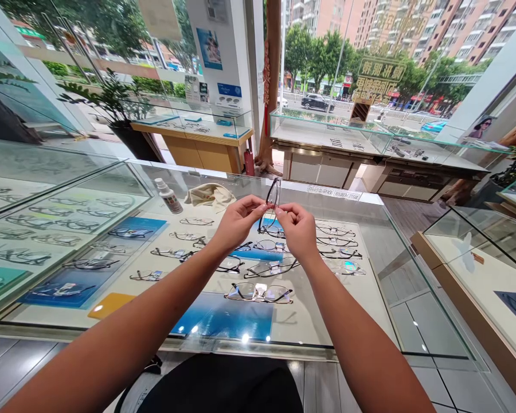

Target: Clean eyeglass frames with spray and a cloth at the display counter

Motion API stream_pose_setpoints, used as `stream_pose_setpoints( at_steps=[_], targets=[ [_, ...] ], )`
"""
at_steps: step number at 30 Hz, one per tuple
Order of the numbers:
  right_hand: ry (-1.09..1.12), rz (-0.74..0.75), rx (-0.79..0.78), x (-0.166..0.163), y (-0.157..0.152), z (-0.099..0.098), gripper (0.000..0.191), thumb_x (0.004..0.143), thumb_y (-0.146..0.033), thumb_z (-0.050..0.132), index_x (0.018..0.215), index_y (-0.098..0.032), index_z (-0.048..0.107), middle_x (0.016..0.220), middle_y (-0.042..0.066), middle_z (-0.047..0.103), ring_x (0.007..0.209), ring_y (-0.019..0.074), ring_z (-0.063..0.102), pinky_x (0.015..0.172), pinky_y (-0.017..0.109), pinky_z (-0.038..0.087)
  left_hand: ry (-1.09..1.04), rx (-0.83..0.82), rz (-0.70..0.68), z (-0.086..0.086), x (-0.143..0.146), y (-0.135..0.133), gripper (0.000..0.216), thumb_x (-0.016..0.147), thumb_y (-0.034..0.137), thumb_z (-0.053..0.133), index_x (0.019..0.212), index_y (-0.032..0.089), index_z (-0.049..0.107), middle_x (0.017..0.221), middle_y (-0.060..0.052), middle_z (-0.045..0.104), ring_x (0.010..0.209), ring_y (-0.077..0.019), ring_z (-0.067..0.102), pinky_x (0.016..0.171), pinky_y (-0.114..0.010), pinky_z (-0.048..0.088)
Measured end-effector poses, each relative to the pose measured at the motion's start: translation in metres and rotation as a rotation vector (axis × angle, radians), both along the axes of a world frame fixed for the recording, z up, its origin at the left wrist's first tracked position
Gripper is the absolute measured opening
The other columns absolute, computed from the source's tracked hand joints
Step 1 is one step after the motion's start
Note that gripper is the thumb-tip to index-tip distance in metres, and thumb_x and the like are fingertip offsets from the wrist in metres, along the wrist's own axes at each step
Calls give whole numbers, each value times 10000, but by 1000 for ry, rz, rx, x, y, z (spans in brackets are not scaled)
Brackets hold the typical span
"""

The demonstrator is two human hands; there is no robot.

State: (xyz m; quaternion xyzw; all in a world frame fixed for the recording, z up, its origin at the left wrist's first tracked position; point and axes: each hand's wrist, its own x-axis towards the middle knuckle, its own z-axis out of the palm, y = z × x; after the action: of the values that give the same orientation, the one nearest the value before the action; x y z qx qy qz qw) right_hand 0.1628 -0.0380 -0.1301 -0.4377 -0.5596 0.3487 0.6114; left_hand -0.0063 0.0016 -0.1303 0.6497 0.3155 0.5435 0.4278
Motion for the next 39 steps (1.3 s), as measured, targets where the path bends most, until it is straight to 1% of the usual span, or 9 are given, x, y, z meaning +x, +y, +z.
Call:
stream_pose_setpoints(
  at_steps=[4, 6, 9, 13, 16, 19, 22, 28, 39],
  targets=[
    [-127, -169, 40, 5, -2, 2, 237, 962, -461, 662, 912, -230, 662, 508, -111, 362, 490, 112, 288, 539, 281, 272, 20, 7, 11, 1, -2, 2, 323, 906, 524, 755, 928, 203, 727, 1036, -82, 822, 1003, -244, 743, 918, -369, 543],
    [-208, -289, 63, 10, -3, 3, 213, 999, -443, 612, 954, -238, 651, 523, -94, 483, 483, 123, 378, 563, 280, 339, 47, 27, 35, 3, -3, 1, 304, 923, 508, 726, 922, 205, 721, 1045, -86, 826, 1020, -252, 744, 929, -376, 537],
    [-264, -423, 115, 17, -1, 6, 191, 1022, -410, 571, 1051, -241, 656, 731, -14, 727, 591, 159, 578, 644, 298, 455, 135, 72, 87, 7, -4, -1, 273, 948, 478, 682, 908, 211, 723, 1033, -82, 824, 1000, -256, 729, 941, -395, 518],
    [-226, -517, 238, 22, 5, 7, 242, 1001, -355, 582, 1210, -238, 618, 1053, 65, 790, 815, 193, 690, 743, 324, 524, 236, 96, 100, 9, -4, -5, 258, 952, 459, 659, 884, 218, 721, 985, -70, 813, 975, -259, 713, 959, -419, 496],
    [-208, -530, 271, 21, 5, 7, 262, 981, -361, 619, 1211, -243, 575, 1067, 57, 755, 819, 183, 667, 727, 315, 515, 215, 66, 53, 7, -2, -6, 267, 943, 474, 668, 872, 220, 711, 993, -71, 816, 990, -258, 719, 960, -409, 505],
    [-266, -503, 240, 15, 1, 5, 167, 969, -396, 651, 1015, -247, 593, 928, 9, 696, 729, 162, 597, 677, 303, 474, 144, 25, 48, 6, -1, -5, 273, 929, 485, 696, 883, 216, 712, 1030, -77, 823, 998, -252, 723, 943, -388, 517],
    [-324, -395, 195, 8, -3, 2, 231, 974, -436, 652, 858, -241, 612, 799, -15, 642, 678, 154, 544, 657, 302, 442, 124, 30, 63, 6, 0, -5, 272, 922, 481, 718, 899, 210, 729, 1014, -74, 818, 986, -245, 721, 932, -377, 522],
    [-295, -207, 96, -2, -2, -5, 257, 921, -489, 713, 888, -239, 663, 743, -32, 614, 619, 138, 486, 605, 292, 402, 151, 61, 53, 2, 2, -8, 262, 919, 472, 721, 890, 213, 745, 937, -47, 777, 940, -226, 692, 896, -358, 516],
    [-158, -257, -4, 6, 6, -6, 198, 833, -394, 706, 913, -214, 690, 732, -39, 581, 597, 125, 450, 569, 279, 388, 20, -24, 57, 3, 2, -6, 351, 888, 560, 772, 919, 212, 735, 1059, -93, 829, 1042, -261, 743, 948, -402, 548]
  ],
)
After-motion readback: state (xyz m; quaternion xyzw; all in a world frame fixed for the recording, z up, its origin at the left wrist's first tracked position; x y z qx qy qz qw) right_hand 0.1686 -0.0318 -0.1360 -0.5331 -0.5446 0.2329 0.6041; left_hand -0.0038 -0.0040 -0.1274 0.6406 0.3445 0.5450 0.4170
